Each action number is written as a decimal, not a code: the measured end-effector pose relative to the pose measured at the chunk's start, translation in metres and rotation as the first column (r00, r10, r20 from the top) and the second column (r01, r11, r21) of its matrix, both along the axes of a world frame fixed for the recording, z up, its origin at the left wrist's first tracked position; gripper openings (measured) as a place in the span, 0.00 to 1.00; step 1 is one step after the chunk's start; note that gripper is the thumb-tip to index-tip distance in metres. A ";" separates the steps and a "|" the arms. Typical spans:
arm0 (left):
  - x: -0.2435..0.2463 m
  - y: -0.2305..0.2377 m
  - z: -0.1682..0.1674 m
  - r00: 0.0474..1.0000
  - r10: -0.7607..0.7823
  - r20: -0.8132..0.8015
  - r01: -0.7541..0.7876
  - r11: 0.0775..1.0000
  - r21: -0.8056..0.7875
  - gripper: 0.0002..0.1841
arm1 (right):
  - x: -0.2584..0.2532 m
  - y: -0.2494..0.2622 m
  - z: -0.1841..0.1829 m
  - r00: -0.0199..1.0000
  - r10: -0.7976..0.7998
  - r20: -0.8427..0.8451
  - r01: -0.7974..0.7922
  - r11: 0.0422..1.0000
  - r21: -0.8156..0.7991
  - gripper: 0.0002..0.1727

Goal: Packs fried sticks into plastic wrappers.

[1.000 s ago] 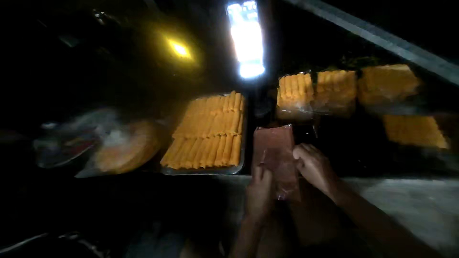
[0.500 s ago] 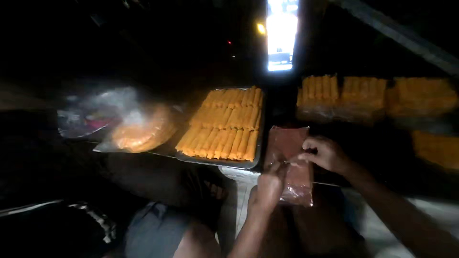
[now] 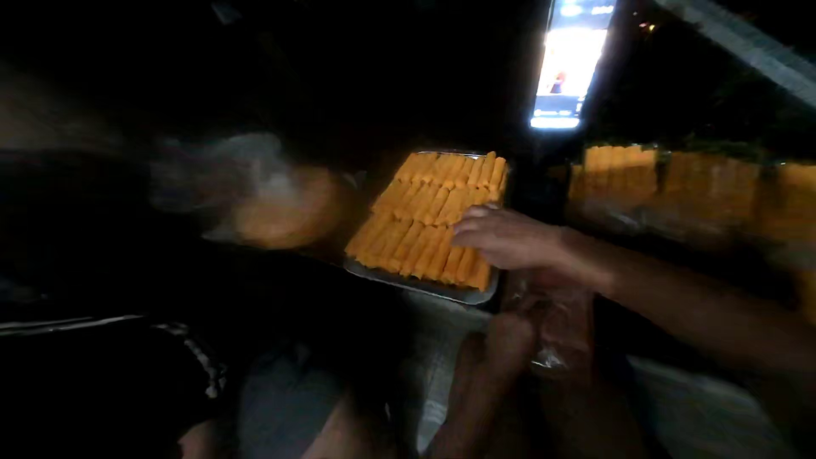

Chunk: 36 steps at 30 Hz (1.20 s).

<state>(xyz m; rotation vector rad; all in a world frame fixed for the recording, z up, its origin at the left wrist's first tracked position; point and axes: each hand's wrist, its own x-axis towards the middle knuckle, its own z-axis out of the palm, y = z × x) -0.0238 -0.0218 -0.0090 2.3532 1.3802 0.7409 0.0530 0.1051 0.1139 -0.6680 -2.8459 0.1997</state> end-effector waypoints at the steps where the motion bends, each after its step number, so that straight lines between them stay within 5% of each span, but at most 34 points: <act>1: 0.000 0.001 0.000 1.000 -0.002 0.013 0.001 1.000 0.015 0.15 | -0.006 0.002 -0.001 0.999 0.029 0.039 -0.029 1.000 0.006 0.23; 7: -0.001 0.002 -0.003 0.999 -0.012 0.036 0.012 1.000 -0.016 0.17 | 0.002 0.030 0.023 0.994 -0.057 -0.093 0.060 0.998 0.033 0.30; 11: -0.001 0.004 -0.003 0.999 -0.010 0.034 0.011 1.000 -0.022 0.15 | 0.023 0.063 0.031 0.982 -0.184 0.032 0.184 0.983 -0.002 0.33; 17: -0.004 0.004 -0.004 0.998 -0.030 0.049 0.031 0.999 -0.032 0.17 | 0.028 0.067 0.012 0.967 -0.092 0.237 0.094 0.996 0.002 0.35; 23: -0.004 0.004 -0.002 0.999 -0.015 0.033 0.017 0.997 -0.071 0.17 | 0.023 0.074 0.004 0.962 -0.081 0.261 0.057 0.994 0.097 0.37; 32: -0.004 0.005 -0.004 0.999 -0.025 0.046 0.027 0.999 -0.029 0.17 | 0.037 0.087 -0.010 0.997 0.066 0.036 -0.073 0.963 0.259 0.23; 36: -0.003 0.004 -0.005 0.998 -0.015 0.054 0.016 1.000 -0.022 0.16 | 0.029 0.090 0.001 0.983 0.044 0.177 -0.077 0.980 0.185 0.26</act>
